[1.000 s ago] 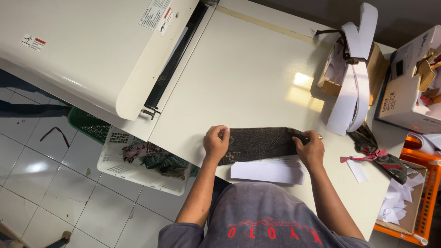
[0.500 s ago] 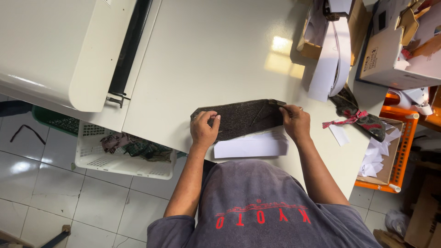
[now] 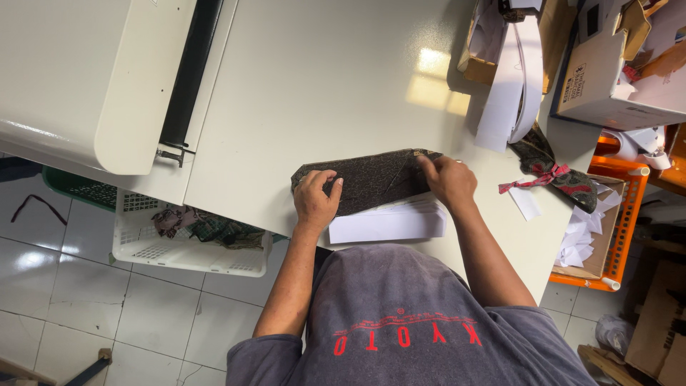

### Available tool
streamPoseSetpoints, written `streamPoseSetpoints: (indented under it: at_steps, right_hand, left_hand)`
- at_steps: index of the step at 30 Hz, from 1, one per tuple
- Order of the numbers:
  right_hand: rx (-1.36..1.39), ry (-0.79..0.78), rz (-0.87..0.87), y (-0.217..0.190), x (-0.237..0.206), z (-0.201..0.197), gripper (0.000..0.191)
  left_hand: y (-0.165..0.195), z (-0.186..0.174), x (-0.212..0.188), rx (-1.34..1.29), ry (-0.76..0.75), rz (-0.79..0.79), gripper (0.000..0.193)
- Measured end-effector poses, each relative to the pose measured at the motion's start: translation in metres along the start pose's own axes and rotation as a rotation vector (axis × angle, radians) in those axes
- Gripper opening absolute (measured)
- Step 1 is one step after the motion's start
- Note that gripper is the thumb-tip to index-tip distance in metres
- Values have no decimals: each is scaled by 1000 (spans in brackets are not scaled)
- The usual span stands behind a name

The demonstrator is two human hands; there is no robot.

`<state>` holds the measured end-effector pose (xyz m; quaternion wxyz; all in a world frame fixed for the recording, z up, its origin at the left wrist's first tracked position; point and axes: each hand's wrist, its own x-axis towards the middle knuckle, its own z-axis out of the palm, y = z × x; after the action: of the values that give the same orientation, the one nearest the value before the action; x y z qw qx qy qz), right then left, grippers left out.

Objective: The person repeatedly places white paper inserts into dark patterned fabric envelopes and feeds them through a laminating machine. They handle the envelopes one at a time, aligning the paper before insertion and passing each unit through the machine.

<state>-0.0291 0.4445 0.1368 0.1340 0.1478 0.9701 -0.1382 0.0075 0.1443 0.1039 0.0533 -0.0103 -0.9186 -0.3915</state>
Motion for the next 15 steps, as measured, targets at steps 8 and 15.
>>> streamPoseSetpoints:
  at_steps: [8, 15]
  right_hand:
    - [410, -76, -171, -29, -14, -19, 23]
    - [614, -181, -837, -55, -42, -95, 13]
  left_hand:
    - [13, -12, 2, -55, -1, -87, 22]
    - [30, -31, 64, -141, -299, 171, 88]
